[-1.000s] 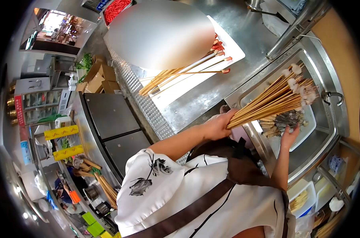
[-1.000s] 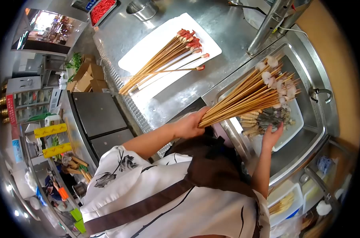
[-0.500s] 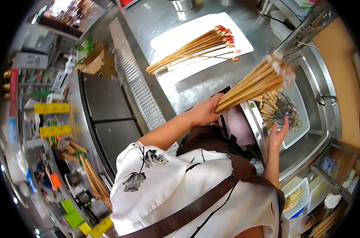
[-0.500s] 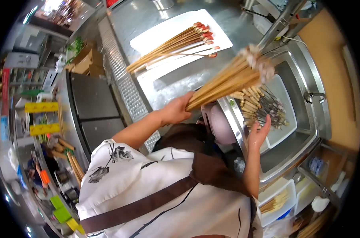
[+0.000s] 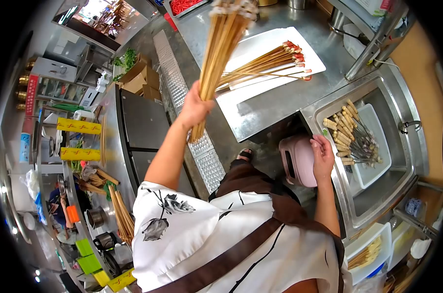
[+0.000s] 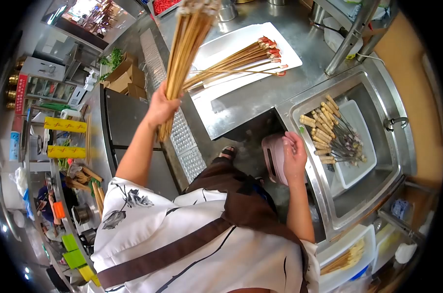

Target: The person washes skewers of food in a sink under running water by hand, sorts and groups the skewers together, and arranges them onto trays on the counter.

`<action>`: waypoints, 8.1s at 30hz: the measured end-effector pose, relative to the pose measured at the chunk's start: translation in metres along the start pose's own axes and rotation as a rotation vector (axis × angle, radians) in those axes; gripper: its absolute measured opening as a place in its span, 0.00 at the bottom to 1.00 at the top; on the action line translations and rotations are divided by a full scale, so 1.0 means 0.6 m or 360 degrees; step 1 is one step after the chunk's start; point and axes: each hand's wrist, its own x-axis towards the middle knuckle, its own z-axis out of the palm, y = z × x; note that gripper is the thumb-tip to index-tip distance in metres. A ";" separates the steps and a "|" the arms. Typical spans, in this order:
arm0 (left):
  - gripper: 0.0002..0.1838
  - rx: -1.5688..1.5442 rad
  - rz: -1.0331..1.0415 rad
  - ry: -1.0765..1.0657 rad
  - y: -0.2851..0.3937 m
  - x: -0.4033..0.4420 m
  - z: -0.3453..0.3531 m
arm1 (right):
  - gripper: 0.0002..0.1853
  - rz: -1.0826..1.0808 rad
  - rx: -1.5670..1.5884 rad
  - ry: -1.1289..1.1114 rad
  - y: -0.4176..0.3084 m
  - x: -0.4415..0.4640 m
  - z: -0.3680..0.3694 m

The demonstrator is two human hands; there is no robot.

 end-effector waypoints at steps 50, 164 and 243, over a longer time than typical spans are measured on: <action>0.56 0.0552 -0.0295 0.0036 -0.263 0.574 -0.177 | 0.43 0.0232 -0.0621 0.0674 -0.130 0.336 0.582; 0.18 0.0107 0.1270 -0.0566 0.098 0.190 0.223 | 0.28 0.0504 -0.0288 0.1889 0.137 -0.103 -0.187; 0.25 0.1138 -0.0502 -0.2562 -0.011 0.228 1.082 | 0.10 0.0921 0.2276 0.1819 0.302 0.169 -0.369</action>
